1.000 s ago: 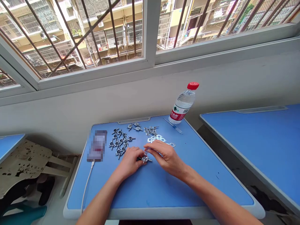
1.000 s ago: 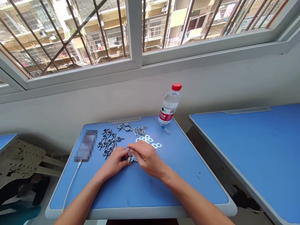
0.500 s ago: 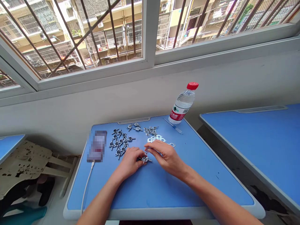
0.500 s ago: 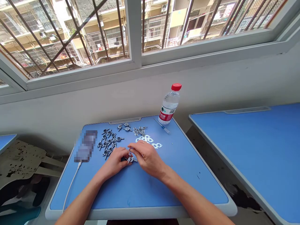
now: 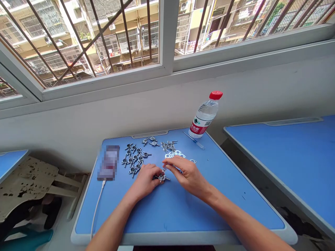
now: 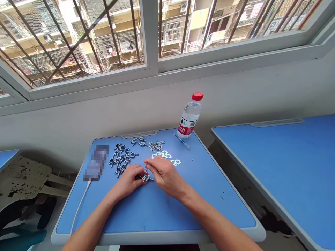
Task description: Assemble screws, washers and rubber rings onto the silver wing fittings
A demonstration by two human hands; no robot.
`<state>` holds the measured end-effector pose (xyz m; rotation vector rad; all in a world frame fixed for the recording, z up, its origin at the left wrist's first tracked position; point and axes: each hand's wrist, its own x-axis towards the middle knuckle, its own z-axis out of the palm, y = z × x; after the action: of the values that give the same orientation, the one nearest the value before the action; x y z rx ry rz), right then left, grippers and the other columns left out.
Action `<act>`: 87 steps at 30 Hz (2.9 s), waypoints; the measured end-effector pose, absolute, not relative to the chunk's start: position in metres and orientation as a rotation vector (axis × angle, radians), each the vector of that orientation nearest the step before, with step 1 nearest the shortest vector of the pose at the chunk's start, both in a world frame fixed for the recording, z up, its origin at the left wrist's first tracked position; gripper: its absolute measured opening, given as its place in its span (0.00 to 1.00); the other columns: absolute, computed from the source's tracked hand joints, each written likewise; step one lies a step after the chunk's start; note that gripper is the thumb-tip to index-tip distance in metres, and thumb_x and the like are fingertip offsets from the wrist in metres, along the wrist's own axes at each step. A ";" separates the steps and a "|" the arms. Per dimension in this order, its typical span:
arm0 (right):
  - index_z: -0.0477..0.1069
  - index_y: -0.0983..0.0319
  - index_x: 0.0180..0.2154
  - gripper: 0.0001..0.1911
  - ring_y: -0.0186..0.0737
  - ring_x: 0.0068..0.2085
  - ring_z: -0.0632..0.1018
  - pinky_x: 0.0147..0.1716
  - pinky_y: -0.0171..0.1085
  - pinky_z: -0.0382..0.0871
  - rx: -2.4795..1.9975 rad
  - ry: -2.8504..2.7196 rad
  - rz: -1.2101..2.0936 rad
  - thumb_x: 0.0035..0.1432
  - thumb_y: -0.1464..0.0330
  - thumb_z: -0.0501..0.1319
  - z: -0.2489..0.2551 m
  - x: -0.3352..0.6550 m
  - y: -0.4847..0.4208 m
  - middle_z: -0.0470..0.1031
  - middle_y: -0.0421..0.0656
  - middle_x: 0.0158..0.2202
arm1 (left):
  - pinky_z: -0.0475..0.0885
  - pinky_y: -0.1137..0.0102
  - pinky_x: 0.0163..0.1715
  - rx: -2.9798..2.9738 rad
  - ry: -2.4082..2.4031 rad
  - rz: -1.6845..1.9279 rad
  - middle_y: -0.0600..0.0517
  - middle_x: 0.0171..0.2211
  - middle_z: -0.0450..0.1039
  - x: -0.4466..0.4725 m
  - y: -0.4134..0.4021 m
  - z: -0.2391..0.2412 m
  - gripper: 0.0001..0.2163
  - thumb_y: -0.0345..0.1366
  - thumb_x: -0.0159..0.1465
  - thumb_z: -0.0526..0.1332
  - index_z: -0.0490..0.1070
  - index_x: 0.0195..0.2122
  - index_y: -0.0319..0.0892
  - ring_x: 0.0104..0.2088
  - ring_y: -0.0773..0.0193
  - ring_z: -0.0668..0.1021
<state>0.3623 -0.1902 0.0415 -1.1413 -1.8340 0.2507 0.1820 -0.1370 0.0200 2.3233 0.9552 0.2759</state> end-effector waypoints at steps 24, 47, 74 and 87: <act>0.73 0.61 0.39 0.11 0.37 0.27 0.71 0.29 0.36 0.66 -0.926 -1.872 0.203 0.68 0.74 0.53 0.038 0.346 -0.195 0.75 0.40 0.27 | 0.61 0.67 0.39 2.367 0.973 0.306 0.54 0.31 0.71 0.183 -0.138 0.016 0.04 0.31 0.63 0.63 0.72 0.30 0.43 0.37 0.60 0.72; 0.73 0.60 0.46 0.14 0.38 0.31 0.74 0.34 0.39 0.70 -0.834 -1.932 0.278 0.69 0.74 0.50 0.040 0.353 -0.189 0.78 0.42 0.31 | 0.63 0.65 0.43 2.348 0.975 0.335 0.53 0.34 0.74 0.182 -0.137 0.011 0.03 0.29 0.61 0.64 0.73 0.31 0.42 0.40 0.58 0.74; 0.70 0.60 0.53 0.17 0.40 0.37 0.76 0.36 0.40 0.73 -0.788 -1.968 0.299 0.68 0.76 0.49 0.039 0.359 -0.188 0.79 0.46 0.37 | 0.63 0.65 0.44 2.310 0.959 0.356 0.53 0.37 0.75 0.182 -0.138 0.014 0.05 0.26 0.60 0.64 0.74 0.34 0.43 0.42 0.58 0.74; 0.73 0.61 0.31 0.12 0.36 0.26 0.70 0.28 0.36 0.66 -0.996 -1.747 0.272 0.67 0.66 0.57 0.037 0.350 -0.190 0.74 0.40 0.24 | 0.62 0.65 0.42 2.357 0.947 0.312 0.53 0.34 0.72 0.181 -0.137 0.010 0.03 0.29 0.63 0.62 0.73 0.32 0.43 0.40 0.59 0.73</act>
<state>0.3499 -0.1901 0.0369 -0.9958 -1.7466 0.2716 0.1812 -0.1369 0.0098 2.3573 0.9470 0.3119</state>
